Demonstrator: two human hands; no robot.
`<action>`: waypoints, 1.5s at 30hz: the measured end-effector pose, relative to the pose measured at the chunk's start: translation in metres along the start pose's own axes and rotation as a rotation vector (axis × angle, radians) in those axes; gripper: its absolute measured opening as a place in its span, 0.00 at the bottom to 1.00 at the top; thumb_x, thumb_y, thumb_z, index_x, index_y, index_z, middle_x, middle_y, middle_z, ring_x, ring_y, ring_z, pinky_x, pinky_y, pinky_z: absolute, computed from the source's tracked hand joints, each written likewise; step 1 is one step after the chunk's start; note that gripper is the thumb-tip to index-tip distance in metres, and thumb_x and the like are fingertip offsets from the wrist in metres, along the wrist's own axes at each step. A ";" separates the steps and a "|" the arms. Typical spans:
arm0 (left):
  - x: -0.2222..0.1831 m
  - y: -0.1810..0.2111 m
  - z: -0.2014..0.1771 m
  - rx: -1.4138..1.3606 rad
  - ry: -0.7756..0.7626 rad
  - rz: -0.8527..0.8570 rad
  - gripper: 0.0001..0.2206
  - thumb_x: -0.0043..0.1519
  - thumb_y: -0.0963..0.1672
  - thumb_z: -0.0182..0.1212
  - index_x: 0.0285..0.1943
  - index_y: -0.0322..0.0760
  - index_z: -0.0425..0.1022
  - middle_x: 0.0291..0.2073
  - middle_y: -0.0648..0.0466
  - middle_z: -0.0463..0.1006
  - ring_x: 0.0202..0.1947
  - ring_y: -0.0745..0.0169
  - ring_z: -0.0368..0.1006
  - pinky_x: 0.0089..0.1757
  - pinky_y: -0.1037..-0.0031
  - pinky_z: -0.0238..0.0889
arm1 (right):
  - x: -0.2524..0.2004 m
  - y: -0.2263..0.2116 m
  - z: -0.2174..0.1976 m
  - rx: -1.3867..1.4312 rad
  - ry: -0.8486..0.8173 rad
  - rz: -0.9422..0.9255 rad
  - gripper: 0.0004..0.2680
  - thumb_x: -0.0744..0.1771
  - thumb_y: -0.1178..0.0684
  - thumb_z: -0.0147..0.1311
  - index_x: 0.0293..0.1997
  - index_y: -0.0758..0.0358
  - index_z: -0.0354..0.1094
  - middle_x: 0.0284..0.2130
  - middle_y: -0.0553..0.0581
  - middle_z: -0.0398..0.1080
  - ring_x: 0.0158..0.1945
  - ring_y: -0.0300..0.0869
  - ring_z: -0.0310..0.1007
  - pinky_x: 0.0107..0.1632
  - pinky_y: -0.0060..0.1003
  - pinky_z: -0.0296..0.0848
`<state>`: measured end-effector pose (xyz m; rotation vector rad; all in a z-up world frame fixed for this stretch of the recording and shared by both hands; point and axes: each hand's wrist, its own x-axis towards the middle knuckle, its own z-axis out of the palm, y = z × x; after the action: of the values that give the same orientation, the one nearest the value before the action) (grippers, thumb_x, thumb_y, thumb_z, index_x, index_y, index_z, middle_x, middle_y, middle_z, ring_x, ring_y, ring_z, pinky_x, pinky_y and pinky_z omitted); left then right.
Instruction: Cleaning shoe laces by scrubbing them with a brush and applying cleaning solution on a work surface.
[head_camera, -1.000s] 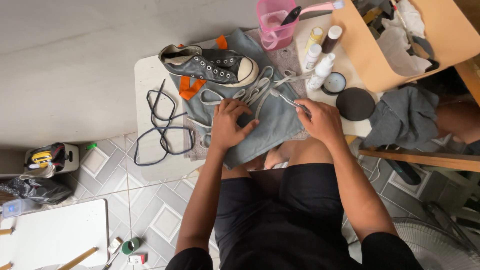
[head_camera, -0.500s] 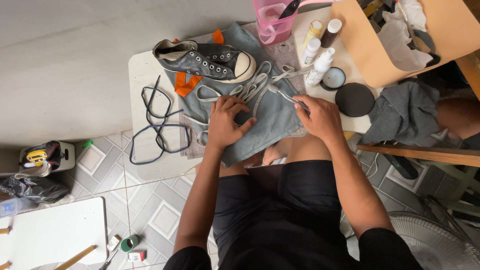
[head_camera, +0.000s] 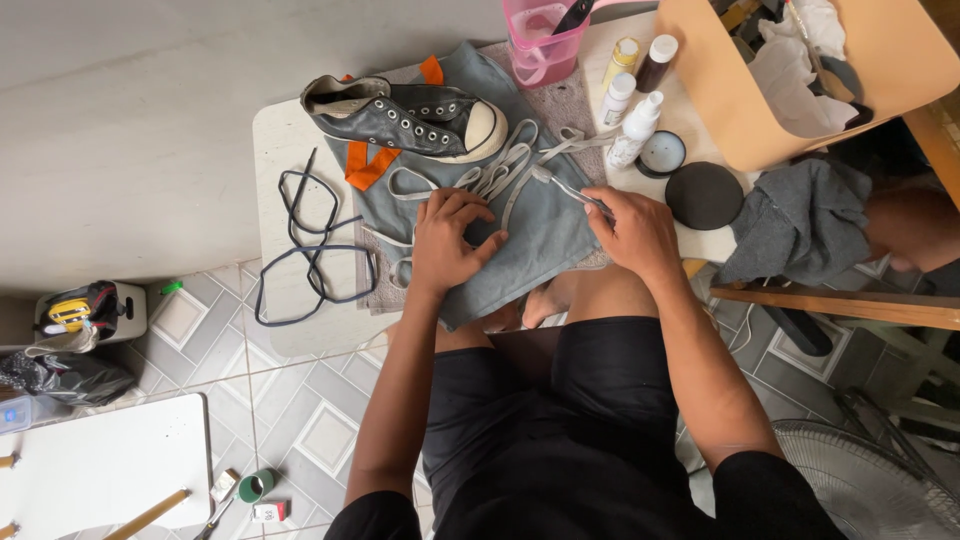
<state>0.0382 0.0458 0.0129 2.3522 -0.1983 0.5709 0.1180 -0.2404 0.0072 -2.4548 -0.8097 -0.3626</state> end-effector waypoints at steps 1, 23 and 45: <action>0.000 0.001 0.000 -0.005 -0.002 -0.001 0.15 0.54 0.55 0.69 0.35 0.45 0.81 0.41 0.57 0.80 0.55 0.55 0.68 0.52 0.62 0.57 | -0.001 0.001 0.001 -0.004 0.003 -0.001 0.07 0.71 0.48 0.52 0.52 0.50 0.76 0.28 0.57 0.77 0.35 0.51 0.80 0.35 0.42 0.78; -0.001 0.001 0.000 -0.011 0.016 0.032 0.14 0.54 0.54 0.70 0.34 0.45 0.81 0.40 0.56 0.80 0.54 0.54 0.69 0.50 0.62 0.57 | -0.003 0.005 0.003 -0.004 0.010 -0.013 0.08 0.71 0.47 0.52 0.52 0.49 0.76 0.32 0.56 0.79 0.38 0.50 0.80 0.38 0.42 0.78; 0.002 0.004 0.001 0.057 0.056 -0.016 0.30 0.49 0.54 0.76 0.55 0.47 0.64 0.57 0.55 0.69 0.66 0.48 0.53 0.59 0.55 0.38 | 0.013 0.003 0.002 0.195 -0.014 -0.431 0.08 0.69 0.54 0.56 0.51 0.52 0.82 0.16 0.52 0.68 0.21 0.43 0.68 0.30 0.35 0.70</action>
<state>0.0392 0.0427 0.0154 2.3868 -0.1389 0.6416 0.1301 -0.2349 0.0093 -2.0944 -1.3177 -0.3994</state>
